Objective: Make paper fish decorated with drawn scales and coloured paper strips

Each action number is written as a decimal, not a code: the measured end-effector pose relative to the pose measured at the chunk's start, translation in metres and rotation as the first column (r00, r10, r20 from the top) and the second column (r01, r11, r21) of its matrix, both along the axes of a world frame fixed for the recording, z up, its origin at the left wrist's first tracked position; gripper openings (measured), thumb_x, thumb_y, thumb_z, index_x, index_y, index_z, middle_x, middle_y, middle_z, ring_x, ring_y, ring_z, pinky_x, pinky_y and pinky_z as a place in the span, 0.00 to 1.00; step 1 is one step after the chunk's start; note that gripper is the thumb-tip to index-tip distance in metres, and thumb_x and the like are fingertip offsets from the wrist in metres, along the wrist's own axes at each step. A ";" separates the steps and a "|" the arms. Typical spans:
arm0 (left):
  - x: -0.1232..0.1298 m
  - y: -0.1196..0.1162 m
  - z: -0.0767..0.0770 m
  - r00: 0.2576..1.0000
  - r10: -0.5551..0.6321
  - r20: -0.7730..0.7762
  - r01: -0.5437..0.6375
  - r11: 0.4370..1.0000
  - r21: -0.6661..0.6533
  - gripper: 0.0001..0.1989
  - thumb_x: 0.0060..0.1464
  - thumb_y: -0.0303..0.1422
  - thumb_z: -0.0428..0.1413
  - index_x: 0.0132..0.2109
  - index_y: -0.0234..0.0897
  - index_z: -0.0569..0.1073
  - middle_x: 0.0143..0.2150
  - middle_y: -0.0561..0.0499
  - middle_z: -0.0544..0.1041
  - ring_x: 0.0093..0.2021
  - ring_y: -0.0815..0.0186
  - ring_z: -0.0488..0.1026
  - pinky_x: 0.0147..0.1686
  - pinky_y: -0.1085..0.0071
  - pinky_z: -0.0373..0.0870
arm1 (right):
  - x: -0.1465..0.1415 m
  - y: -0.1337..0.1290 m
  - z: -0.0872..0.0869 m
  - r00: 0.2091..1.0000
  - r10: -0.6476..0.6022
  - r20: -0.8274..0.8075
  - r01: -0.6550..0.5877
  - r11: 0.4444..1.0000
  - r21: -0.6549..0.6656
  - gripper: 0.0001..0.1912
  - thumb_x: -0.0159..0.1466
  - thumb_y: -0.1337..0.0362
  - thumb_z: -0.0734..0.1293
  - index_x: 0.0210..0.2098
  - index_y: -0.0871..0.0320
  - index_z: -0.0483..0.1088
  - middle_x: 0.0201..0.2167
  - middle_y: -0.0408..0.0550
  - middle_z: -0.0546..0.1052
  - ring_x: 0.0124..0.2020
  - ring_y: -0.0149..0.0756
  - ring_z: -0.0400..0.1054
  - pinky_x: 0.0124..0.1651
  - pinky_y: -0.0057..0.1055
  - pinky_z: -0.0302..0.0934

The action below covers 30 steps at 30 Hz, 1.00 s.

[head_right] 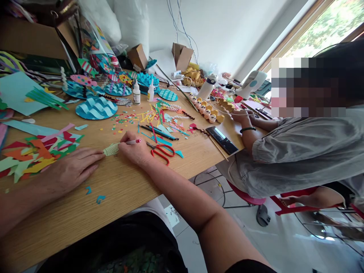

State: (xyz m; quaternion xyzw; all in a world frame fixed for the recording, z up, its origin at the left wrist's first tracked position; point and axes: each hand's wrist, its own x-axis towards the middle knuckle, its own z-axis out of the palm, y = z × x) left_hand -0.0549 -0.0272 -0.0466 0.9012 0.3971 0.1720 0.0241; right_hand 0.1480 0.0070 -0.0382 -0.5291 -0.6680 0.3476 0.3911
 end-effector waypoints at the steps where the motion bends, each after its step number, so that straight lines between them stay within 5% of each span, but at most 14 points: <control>1: 0.000 0.000 0.000 1.000 -0.004 -0.003 0.004 1.000 0.005 0.19 0.58 0.36 0.40 0.45 0.34 0.73 0.46 0.43 0.74 0.48 0.58 0.68 0.50 0.59 0.65 | 0.000 0.000 -0.001 1.000 0.003 0.006 -0.003 1.000 -0.001 0.02 0.50 0.69 0.60 0.23 0.58 0.62 0.19 0.36 0.63 0.22 0.26 0.56 0.26 0.23 0.50; 30: 0.001 0.000 0.000 1.000 0.017 -0.004 -0.017 1.000 -0.006 0.18 0.57 0.36 0.41 0.44 0.37 0.73 0.46 0.45 0.74 0.49 0.58 0.68 0.50 0.58 0.65 | -0.001 0.003 -0.003 0.999 -0.018 0.039 0.018 1.000 -0.010 0.02 0.50 0.69 0.59 0.23 0.57 0.61 0.20 0.37 0.64 0.24 0.27 0.58 0.27 0.24 0.51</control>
